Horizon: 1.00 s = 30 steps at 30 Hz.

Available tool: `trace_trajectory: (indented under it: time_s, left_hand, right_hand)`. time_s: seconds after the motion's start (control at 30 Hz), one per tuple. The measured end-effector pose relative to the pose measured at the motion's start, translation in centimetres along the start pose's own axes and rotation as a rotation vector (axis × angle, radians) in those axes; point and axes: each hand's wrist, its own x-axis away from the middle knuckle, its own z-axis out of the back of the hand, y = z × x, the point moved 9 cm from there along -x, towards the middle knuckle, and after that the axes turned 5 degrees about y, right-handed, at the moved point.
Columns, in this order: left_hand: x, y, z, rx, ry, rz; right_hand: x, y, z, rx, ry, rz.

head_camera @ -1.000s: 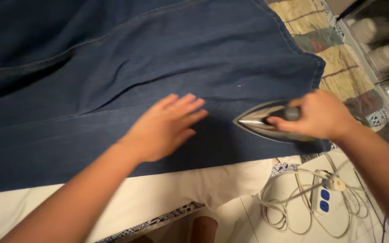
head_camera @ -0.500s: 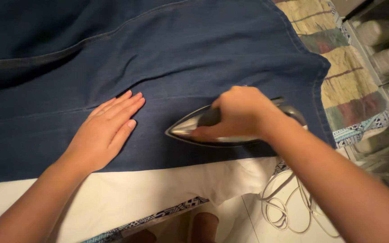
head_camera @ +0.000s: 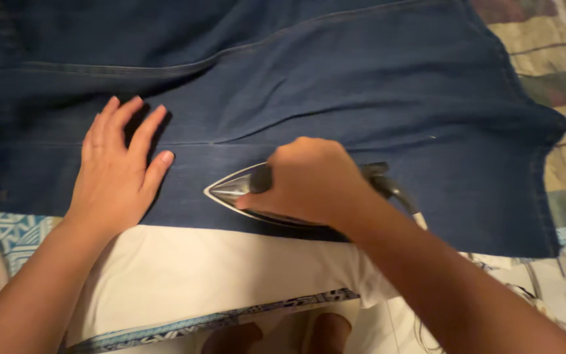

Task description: The person irons a dark blue denim skirt laid out on a bed. They use a handheld iron to smooth the fabric, moving it back and forth across the surface while holding the skirt flat with their other hand.

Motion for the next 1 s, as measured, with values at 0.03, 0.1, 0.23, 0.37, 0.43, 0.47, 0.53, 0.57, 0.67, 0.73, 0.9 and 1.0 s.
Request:
trace_trajectory:
  time_s: [0.03, 0.1, 0.23, 0.37, 0.43, 0.47, 0.53, 0.57, 0.67, 0.73, 0.9, 1.0]
  left_hand:
    - [0.1, -0.5, 0.1, 0.009, 0.012, 0.001]
    - [0.2, -1.3, 0.2, 0.037, 0.024, 0.019]
    - [0.4, -1.9, -0.1, 0.065, 0.043, 0.033]
    - [0.4, -1.6, 0.1, 0.044, 0.052, 0.015]
    - [0.4, -1.4, 0.1, 0.031, 0.052, 0.009]
    - [0.3, -1.3, 0.1, 0.025, 0.053, 0.004]
    - [0.1, -1.2, 0.0, 0.022, 0.058, 0.000]
    - [0.2, -1.1, 0.0, 0.023, 0.054, 0.001]
    - [0.0, -0.3, -0.1, 0.014, 0.048, -0.030]
    - [-0.8, 1.8, -0.5, 0.087, 0.046, -0.110]
    - [-1.5, 13.4, -7.3, 0.220, -0.320, -0.379]
    - [-1.6, 20.8, -10.1, 0.213, -0.225, -0.578]
  right_hand:
    - [-0.4, -1.1, -0.3, 0.033, -0.031, 0.006]
    - [-1.6, -2.4, -0.6, -0.019, -0.063, -0.032]
    - [-1.5, -2.2, -0.7, -0.021, -0.085, -0.092]
    - [1.0, 3.2, -2.4, 0.005, -0.430, -0.388]
    - [2.9, 6.9, -1.2, 0.043, -0.410, -0.440]
    - [3.5, 8.6, 0.1, 0.103, -0.321, -0.421]
    - [6.0, 13.9, 0.9, 0.154, -0.275, -0.584]
    - [7.3, 16.3, 1.2, 0.147, -0.243, -0.639]
    - [10.4, 21.9, 1.2, 0.133, -0.150, -0.772]
    - [11.5, 23.9, 1.1, 0.129, -0.102, -0.811]
    - [12.2, 24.8, -0.1, 0.044, -0.160, -0.832]
    - [13.0, 25.8, 0.0, 0.062, -0.114, -0.806]
